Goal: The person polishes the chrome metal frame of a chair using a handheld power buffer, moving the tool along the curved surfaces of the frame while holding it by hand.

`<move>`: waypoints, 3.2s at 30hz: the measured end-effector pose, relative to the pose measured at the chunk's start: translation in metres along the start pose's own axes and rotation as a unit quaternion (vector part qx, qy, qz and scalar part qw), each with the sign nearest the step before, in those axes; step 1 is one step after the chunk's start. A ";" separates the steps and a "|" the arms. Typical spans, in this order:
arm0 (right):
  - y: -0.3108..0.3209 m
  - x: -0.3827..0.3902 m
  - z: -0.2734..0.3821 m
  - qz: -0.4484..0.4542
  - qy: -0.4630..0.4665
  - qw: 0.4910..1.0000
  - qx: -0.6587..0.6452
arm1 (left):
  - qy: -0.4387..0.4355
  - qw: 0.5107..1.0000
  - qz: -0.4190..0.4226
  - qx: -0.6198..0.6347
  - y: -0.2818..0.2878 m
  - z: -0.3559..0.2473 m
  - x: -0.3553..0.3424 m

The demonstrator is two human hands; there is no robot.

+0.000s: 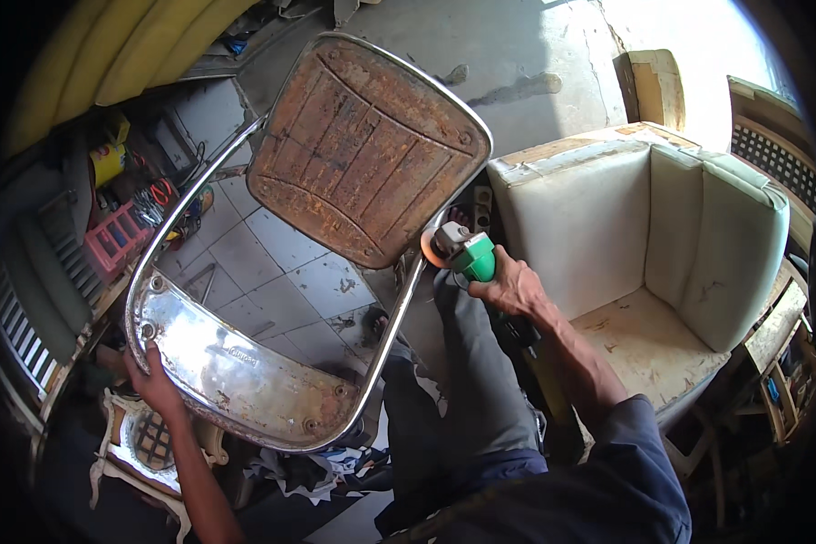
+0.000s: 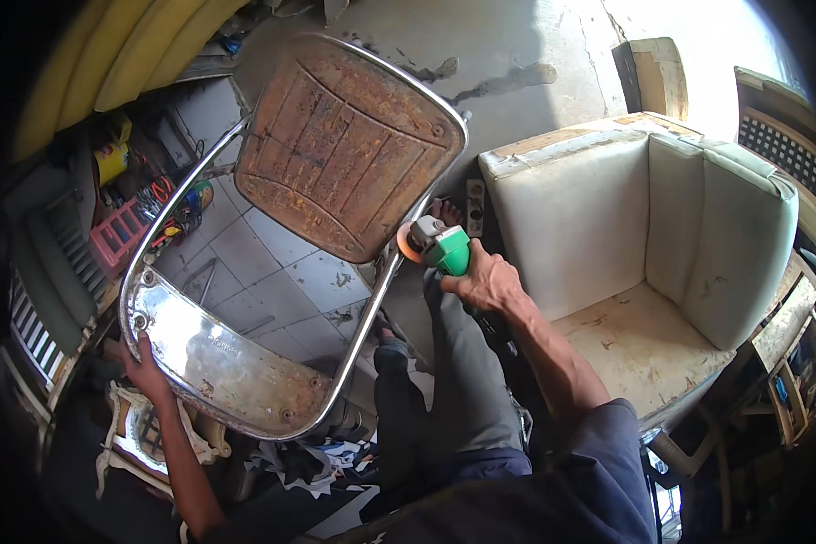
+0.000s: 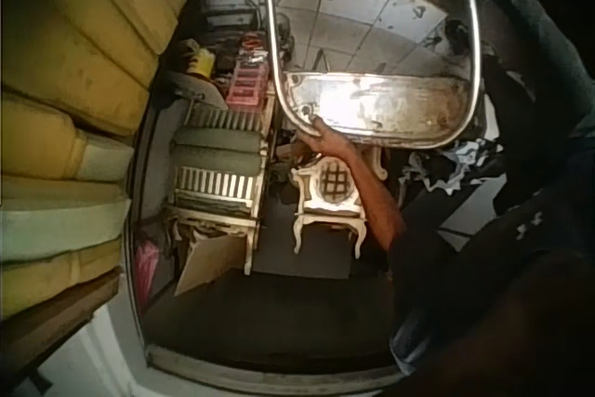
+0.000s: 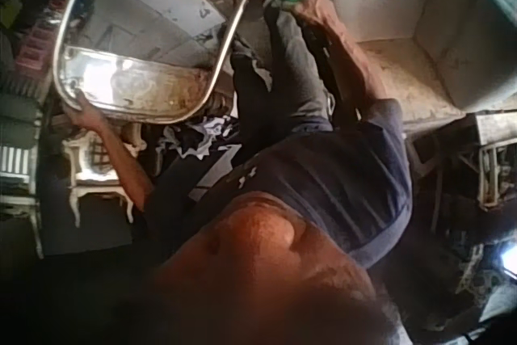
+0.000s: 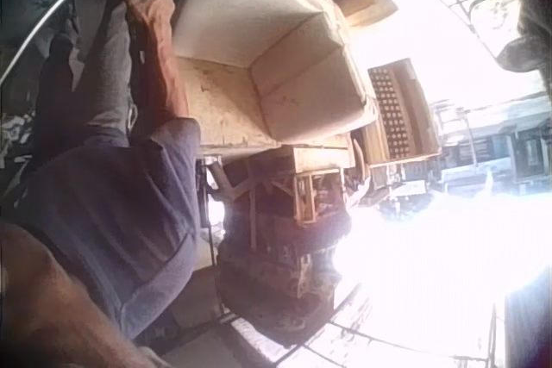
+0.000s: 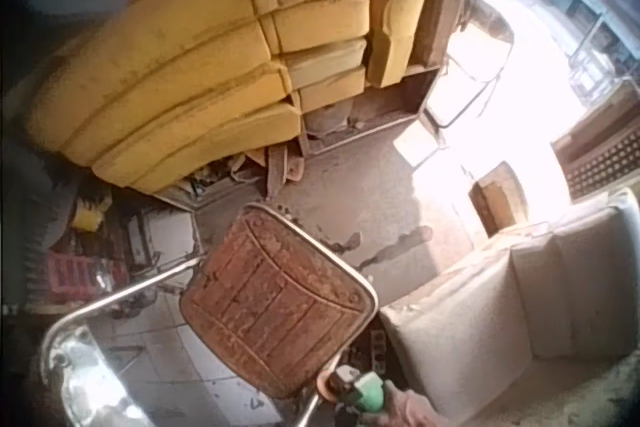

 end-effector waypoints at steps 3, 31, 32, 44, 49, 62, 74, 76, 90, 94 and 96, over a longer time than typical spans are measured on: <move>0.001 -0.008 -0.010 -0.003 -0.003 1.000 -0.003 | -0.008 1.000 0.001 0.001 0.003 0.008 0.000; -0.045 0.027 -0.037 0.021 -0.032 0.988 -0.151 | -0.038 0.999 -0.007 -0.033 0.000 -0.004 0.002; -0.049 0.034 -0.035 0.023 -0.027 0.990 -0.138 | -0.040 0.999 -0.004 -0.023 0.000 -0.002 0.002; -0.077 0.061 -0.021 -0.124 -0.012 0.985 -0.119 | -0.024 1.000 0.001 0.013 0.003 0.010 -0.004; -0.093 0.070 -0.019 -0.168 0.004 0.980 -0.108 | -0.086 0.995 -0.012 -0.044 0.005 0.008 -0.006; -0.128 0.089 -0.018 -0.196 0.004 0.971 -0.137 | -0.073 0.996 0.035 0.049 -0.001 0.012 -0.012; -0.164 0.149 -0.010 -0.024 0.012 0.913 -0.406 | -0.075 0.987 0.044 0.132 -0.001 0.020 -0.013; -0.146 0.120 -0.014 -0.060 0.011 0.926 -0.372 | -0.075 0.989 0.055 0.117 -0.005 0.009 -0.009; -0.100 0.080 -0.019 -0.029 -0.011 0.958 -0.285 | -0.087 0.995 0.025 0.034 0.000 0.001 -0.005; -0.074 0.034 -0.029 -0.036 0.006 0.953 -0.301 | -0.065 0.998 0.022 0.014 -0.001 -0.004 0.000; -0.063 0.014 -0.035 -0.018 -0.008 0.949 -0.316 | -0.047 0.998 0.030 0.020 -0.006 -0.012 -0.001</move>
Point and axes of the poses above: each hand's wrist, its own x-axis away from the middle knuckle, its own y-axis out of the back of the hand, z = x × y, the point moved 4 cm from there along -x, towards the middle knuckle, and after that the axes turned 1 degree about -z, right-handed, at the moved point
